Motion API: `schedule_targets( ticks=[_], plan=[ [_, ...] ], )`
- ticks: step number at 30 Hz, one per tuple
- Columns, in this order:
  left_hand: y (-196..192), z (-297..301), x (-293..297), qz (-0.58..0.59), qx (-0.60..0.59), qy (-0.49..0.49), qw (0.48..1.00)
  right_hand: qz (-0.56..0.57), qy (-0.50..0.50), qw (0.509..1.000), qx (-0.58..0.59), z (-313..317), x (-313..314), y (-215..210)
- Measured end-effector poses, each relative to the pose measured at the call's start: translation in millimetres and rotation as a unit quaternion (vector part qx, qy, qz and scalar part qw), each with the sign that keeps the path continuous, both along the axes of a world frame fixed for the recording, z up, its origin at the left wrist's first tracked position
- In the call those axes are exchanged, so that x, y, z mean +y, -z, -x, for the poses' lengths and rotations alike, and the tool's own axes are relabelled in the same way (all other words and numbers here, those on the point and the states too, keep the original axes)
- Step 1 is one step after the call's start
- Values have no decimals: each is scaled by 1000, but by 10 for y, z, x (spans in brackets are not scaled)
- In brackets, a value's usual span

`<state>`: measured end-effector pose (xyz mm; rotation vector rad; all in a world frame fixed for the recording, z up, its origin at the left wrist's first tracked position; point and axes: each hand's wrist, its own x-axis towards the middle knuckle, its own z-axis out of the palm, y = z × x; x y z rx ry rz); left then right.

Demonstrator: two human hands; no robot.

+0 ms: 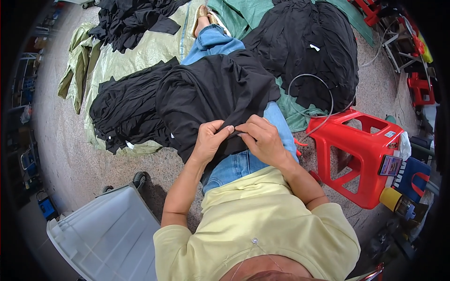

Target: Inspecting black textile garments for quality and sorting them into piles while sitting on the floor.

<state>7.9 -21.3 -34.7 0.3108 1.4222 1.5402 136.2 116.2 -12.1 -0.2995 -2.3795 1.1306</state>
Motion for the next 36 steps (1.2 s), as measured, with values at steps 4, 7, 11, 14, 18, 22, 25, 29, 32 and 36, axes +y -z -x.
schedule_targets(
  ticks=[4,7,11,14,18,22,25,29,32,36],
  plan=[
    [37,-4,-3,-19,-35,-17,999,9,-5,1000,-8,6,16,-16],
    [13,13,-19,-5,16,20,1000,15,-3,1000,-19,-1,6,-7],
    [-17,0,-20,22,251,69,965,5,-10,1000,-21,-13,8,49],
    [-19,-46,-27,13,324,53,944,15,-14,999,-38,-25,6,89],
    [-29,-57,-66,3,329,67,942,27,-13,999,-26,-19,19,105],
    [-44,-68,-91,7,309,57,949,104,-21,993,-45,-16,46,98],
    [-27,-141,-66,7,260,16,965,241,0,965,-102,-20,56,129],
    [35,-280,-15,23,201,-61,977,398,38,910,-110,-9,41,260],
    [71,-313,-7,-1,219,-63,974,535,61,833,-123,-21,30,348],
    [102,-264,-37,23,124,-42,991,527,28,838,-137,-6,43,381]
  ],
)
